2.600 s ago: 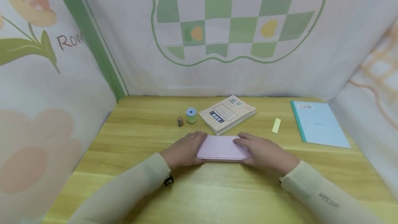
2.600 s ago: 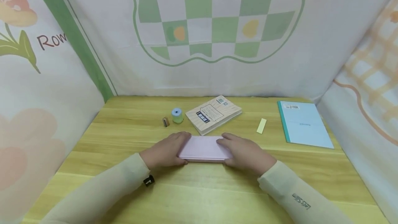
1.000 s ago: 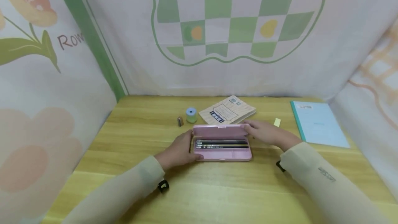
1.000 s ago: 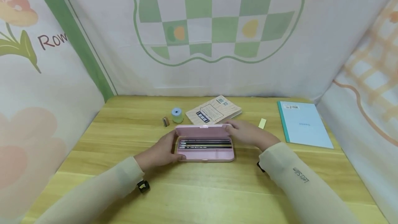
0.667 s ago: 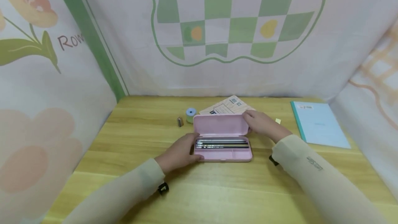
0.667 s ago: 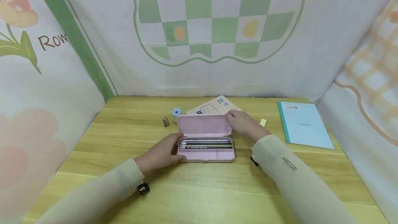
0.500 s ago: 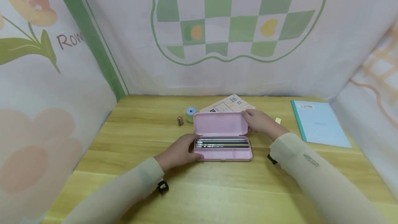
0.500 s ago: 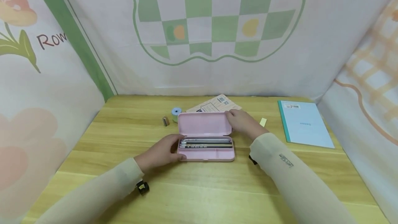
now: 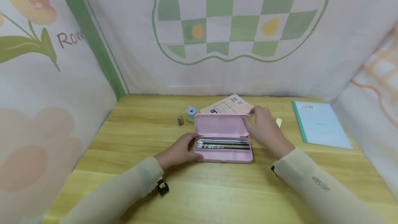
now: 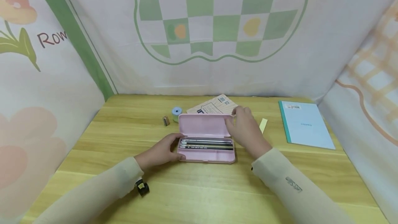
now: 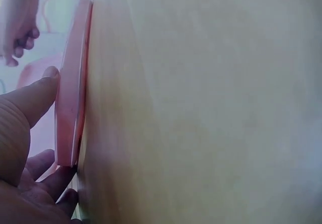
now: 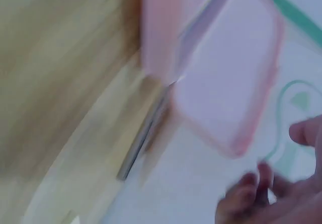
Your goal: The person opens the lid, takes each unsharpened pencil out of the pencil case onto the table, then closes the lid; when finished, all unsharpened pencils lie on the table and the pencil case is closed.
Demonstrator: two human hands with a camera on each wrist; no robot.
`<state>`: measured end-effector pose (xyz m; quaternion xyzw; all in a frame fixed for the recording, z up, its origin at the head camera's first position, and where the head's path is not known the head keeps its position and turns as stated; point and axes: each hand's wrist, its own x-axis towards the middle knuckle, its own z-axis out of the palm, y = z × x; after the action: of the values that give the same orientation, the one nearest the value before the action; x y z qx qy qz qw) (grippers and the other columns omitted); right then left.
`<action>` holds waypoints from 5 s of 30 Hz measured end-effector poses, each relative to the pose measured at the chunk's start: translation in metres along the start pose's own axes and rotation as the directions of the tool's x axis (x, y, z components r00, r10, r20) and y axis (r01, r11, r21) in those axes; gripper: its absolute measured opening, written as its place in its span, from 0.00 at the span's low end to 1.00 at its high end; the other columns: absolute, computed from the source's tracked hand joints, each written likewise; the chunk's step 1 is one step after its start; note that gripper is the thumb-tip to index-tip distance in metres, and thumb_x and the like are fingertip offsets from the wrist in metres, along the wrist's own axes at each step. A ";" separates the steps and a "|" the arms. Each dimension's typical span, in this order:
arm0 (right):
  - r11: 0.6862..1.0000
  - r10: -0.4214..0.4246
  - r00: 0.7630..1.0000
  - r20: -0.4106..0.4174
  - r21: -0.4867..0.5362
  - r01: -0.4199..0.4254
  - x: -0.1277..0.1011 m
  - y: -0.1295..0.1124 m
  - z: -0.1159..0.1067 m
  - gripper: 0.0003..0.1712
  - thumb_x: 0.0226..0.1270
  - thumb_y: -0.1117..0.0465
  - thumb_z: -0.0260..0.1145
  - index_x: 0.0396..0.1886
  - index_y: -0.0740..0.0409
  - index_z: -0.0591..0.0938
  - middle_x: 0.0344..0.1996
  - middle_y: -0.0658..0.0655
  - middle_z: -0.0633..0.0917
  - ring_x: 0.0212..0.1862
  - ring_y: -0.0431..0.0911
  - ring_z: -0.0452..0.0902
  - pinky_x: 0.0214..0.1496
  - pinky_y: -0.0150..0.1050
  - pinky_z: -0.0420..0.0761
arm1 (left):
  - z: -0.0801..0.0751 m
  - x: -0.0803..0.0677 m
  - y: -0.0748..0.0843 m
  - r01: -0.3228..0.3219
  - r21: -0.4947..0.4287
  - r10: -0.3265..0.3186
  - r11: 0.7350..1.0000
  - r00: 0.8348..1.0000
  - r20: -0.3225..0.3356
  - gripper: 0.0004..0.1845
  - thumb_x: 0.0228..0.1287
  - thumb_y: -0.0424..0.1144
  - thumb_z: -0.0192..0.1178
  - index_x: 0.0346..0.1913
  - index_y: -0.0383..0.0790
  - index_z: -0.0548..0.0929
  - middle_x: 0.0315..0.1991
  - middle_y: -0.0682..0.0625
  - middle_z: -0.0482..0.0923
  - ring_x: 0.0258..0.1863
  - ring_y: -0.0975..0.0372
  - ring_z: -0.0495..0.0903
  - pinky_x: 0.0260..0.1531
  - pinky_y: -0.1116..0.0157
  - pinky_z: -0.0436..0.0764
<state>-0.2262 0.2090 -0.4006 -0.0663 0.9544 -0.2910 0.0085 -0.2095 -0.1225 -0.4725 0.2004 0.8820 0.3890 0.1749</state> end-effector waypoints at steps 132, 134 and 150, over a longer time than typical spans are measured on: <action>0.958 -0.140 0.971 0.192 -0.221 0.182 -0.072 0.033 -0.015 0.06 0.63 0.62 0.72 0.36 0.58 0.84 0.30 0.51 0.83 0.32 0.45 0.77 0.37 0.48 0.84 | 0.000 -0.003 0.000 -0.052 0.090 0.045 0.995 0.995 0.085 0.49 0.59 0.61 0.74 0.80 0.54 0.62 0.83 0.50 0.52 0.82 0.57 0.48 0.79 0.47 0.33; 0.960 -0.189 0.960 0.204 -0.166 0.225 -0.068 0.020 -0.006 0.03 0.64 0.62 0.72 0.35 0.55 0.84 0.29 0.48 0.82 0.32 0.42 0.75 0.36 0.44 0.83 | 0.000 -0.003 0.000 -0.048 0.091 0.041 0.995 0.996 0.086 0.49 0.59 0.61 0.74 0.80 0.55 0.62 0.83 0.51 0.52 0.82 0.57 0.48 0.79 0.47 0.33; 0.902 -0.331 0.923 0.197 -0.220 0.371 -0.029 -0.017 0.047 0.07 0.66 0.65 0.71 0.43 0.59 0.89 0.35 0.52 0.85 0.39 0.45 0.81 0.49 0.51 0.85 | 0.001 -0.005 0.001 -0.060 0.068 0.054 0.996 0.995 0.079 0.50 0.59 0.59 0.75 0.80 0.56 0.62 0.83 0.51 0.53 0.82 0.57 0.48 0.79 0.47 0.32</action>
<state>-0.1927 0.1728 -0.4311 -0.2605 0.9523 -0.1576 0.0211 -0.2048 -0.1240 -0.4716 0.2464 0.8817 0.3545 0.1904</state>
